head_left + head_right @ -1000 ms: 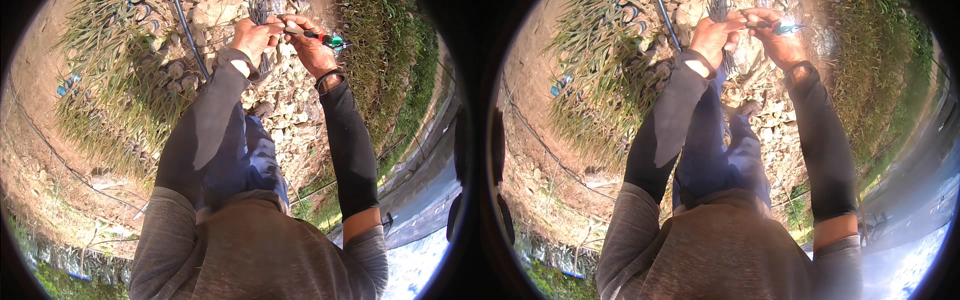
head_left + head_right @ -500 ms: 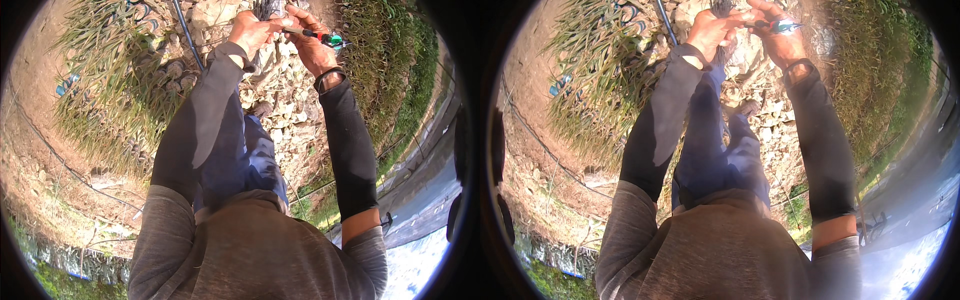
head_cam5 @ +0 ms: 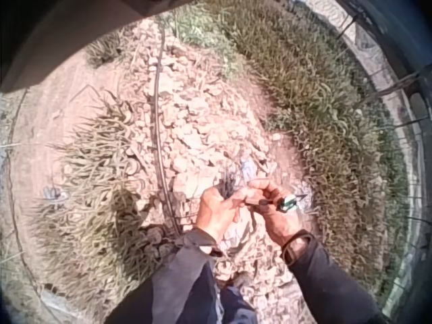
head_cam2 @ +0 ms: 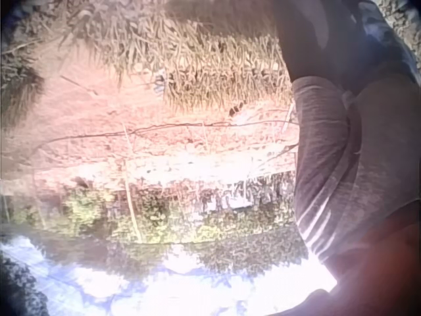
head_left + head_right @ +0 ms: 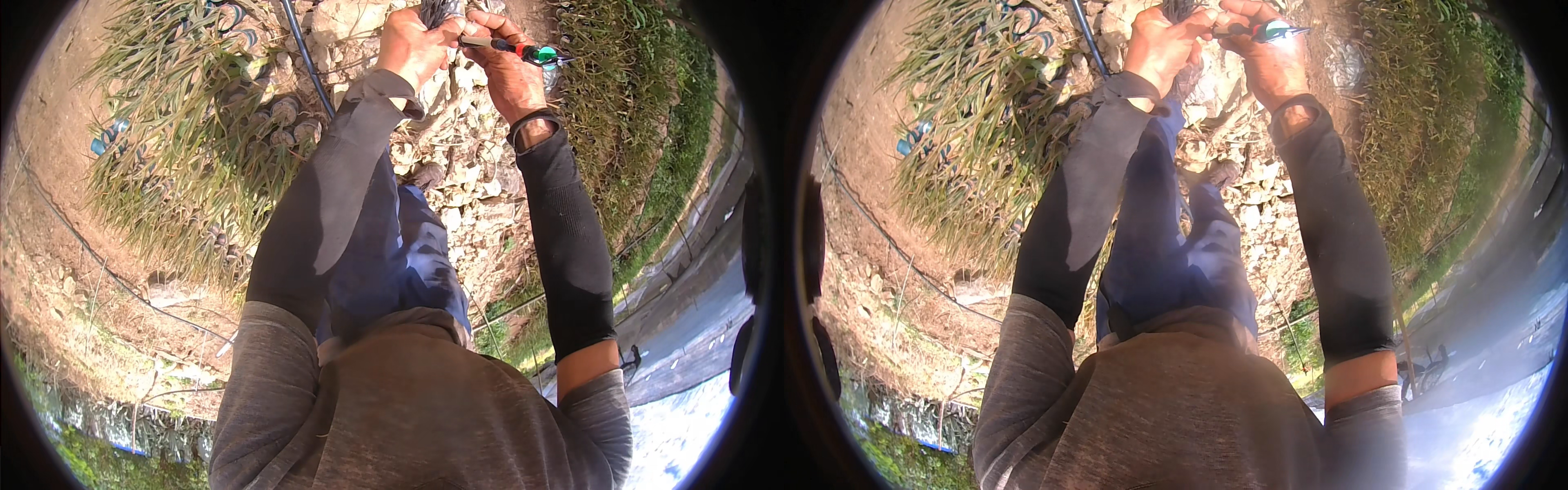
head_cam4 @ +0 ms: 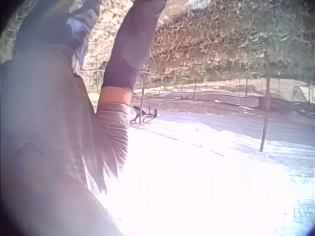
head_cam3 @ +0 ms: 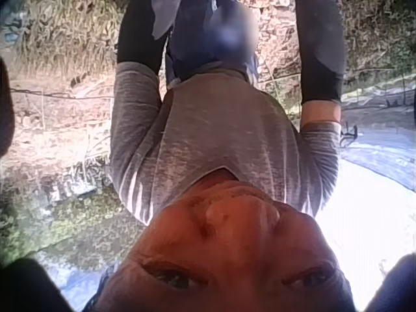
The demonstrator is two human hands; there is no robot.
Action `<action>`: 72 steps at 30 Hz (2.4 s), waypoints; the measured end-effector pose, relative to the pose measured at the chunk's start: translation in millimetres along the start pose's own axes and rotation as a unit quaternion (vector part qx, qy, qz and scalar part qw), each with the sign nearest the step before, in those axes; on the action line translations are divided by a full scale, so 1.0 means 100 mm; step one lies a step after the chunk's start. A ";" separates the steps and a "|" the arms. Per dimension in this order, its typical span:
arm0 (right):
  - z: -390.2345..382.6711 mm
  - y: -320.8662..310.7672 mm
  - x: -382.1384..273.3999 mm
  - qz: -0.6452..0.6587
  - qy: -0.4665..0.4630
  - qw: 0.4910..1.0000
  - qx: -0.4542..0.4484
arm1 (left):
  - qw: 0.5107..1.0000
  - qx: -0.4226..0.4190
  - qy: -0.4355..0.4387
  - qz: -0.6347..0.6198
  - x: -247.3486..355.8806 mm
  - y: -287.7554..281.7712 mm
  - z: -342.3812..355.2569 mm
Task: The person installs drip irrigation emitters onto a black irrigation pipe laid on the ground. They repeatedly pick up small black emitters, align them with the pipe, and press them into place using a handheld green and red tool. The person walks along the pipe, repeating this process at multiple locations.
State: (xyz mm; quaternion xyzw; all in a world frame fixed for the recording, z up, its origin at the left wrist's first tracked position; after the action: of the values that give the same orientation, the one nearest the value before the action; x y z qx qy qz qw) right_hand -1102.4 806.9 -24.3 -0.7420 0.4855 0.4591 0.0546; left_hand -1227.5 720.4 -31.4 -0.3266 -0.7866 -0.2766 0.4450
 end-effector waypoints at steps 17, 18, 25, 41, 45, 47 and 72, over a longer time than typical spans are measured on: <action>0.05 -0.15 0.10 -0.026 -0.028 0.999 0.022 | 0.995 0.006 -0.031 0.096 0.04 0.00 -0.01; 0.05 -0.13 0.09 -0.039 -0.025 0.998 0.031 | 0.994 0.007 -0.032 0.106 0.07 0.00 -0.02; 0.03 -0.04 0.08 -0.032 -0.019 0.999 0.016 | 0.988 0.061 0.029 0.138 0.17 -0.01 -0.06; 0.05 -0.12 0.17 -0.072 -0.052 0.996 0.027 | 0.998 -0.034 0.024 -0.054 -0.08 -0.10 0.01; 0.04 -0.08 0.17 -0.037 -0.033 0.998 0.027 | 0.999 0.018 0.012 0.040 -0.14 -0.11 -0.02; 0.03 -0.05 0.17 -0.034 -0.025 0.998 0.037 | 0.998 0.027 0.026 0.041 -0.14 -0.09 -0.04; -0.06 -0.11 -0.10 -0.087 -0.035 0.996 0.009 | 0.991 -0.009 0.071 -0.114 -0.61 -0.04 0.07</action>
State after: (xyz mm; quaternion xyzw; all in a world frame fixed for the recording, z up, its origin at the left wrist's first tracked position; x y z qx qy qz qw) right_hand -1090.8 816.1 -17.7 -0.7643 0.4208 0.4742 0.1178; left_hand -1210.3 706.7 -89.4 -0.2180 -0.7825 -0.3553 0.4626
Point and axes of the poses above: each hand's wrist, its own z-axis towards the middle knuckle, its own y-axis out of the palm, x = y × z, the point moved 1 cm from there along z, towards the middle knuckle, and after that the axes turned 6 degrees about y, right-handed, at the moved point
